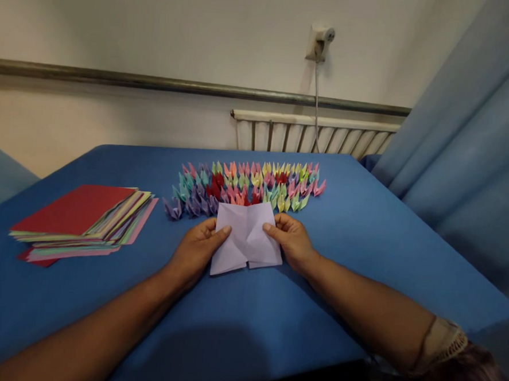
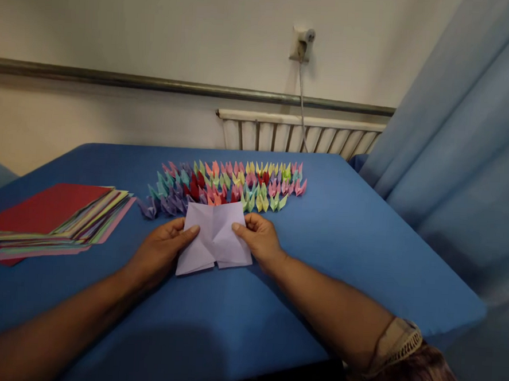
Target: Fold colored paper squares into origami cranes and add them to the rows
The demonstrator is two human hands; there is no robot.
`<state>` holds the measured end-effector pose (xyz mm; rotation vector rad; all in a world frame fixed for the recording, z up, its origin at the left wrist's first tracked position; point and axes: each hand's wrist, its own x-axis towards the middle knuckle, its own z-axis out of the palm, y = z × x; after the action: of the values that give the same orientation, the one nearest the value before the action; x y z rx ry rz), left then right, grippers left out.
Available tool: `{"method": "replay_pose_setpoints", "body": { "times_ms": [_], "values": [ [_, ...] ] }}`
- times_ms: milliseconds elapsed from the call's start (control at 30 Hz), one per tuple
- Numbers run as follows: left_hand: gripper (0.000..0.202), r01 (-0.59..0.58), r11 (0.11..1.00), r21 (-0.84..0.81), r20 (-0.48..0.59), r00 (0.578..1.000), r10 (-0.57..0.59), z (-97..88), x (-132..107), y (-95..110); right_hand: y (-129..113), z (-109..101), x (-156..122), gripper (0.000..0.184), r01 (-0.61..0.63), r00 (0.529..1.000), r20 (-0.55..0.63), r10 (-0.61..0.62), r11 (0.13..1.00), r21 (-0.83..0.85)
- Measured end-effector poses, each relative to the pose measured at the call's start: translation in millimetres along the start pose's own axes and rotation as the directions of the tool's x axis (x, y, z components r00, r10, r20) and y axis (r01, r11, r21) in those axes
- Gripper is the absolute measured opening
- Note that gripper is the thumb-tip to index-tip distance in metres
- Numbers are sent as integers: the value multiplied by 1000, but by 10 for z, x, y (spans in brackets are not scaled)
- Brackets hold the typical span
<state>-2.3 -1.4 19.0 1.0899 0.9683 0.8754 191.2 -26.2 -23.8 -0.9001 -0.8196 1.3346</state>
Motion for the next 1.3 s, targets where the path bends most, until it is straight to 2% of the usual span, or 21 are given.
{"method": "replay_pose_setpoints", "body": {
  "times_ms": [67, 167, 300, 400, 567, 667, 733, 833, 900, 967, 1067, 1133, 1200, 1300],
  "values": [
    [43, -15, 1000, -6, 18, 1000, 15, -36, 19, -8, -14, -9, 25, 31, 13, 1000, -13, -13, 1000, -17],
    [44, -9, 1000, -12, 120, 993, 10, -76, 31, -32, -26, -19, 48, 31, 5, 998, -67, -5, 1000, -5],
    [42, 78, 987, 141, 242, 964, -111, -87, 20, -71, -22, -19, 62, 31, 76, 988, -135, -72, 997, 22],
    [34, 112, 963, 246, 222, 960, -168, -78, 9, -88, -25, -8, 65, 30, 117, 984, -142, -109, 992, 49],
    [26, -4, 987, 160, 98, 995, -11, -74, 8, -61, -37, 3, 42, 35, 135, 983, -138, -123, 987, 82],
    [20, -59, 997, 57, 44, 997, 56, -103, 7, -8, -48, -27, 20, 36, 141, 988, -67, -139, 990, 23],
    [19, -44, 998, 36, 52, 998, 43, -140, 7, 35, -74, -76, 23, 34, 114, 993, -6, -114, 993, -12],
    [19, 20, 994, 110, 149, 988, -36, -205, 11, 87, -163, -188, 75, 44, 17, 996, 86, -12, 999, -50],
    [19, 50, 982, 180, 211, 974, -88, -235, 12, 103, -246, -263, 122, 53, 26, 993, 119, -10, 990, -137],
    [19, 66, 973, 221, 223, 968, -116, -241, 10, 104, -319, -311, 149, 58, 37, 976, 216, 12, 974, -224],
    [21, 81, 974, 213, 197, 973, -124, -206, 1, 91, -347, -296, 127, 47, 36, 950, 305, 71, 943, -331],
    [25, 101, 983, 153, 197, 972, -131, -171, -2, 79, -301, -242, 87, 38, -25, 964, 243, 107, 948, -318],
    [32, 136, 988, 70, 208, 967, -147, -144, 1, 64, -230, -183, 52, 36, -68, 988, 117, 100, 966, -248],
    [30, 160, 987, -14, 176, 972, -155, -142, 22, 36, -138, -135, 33, 35, -73, 997, -7, 73, 987, -146]
  ]
}}
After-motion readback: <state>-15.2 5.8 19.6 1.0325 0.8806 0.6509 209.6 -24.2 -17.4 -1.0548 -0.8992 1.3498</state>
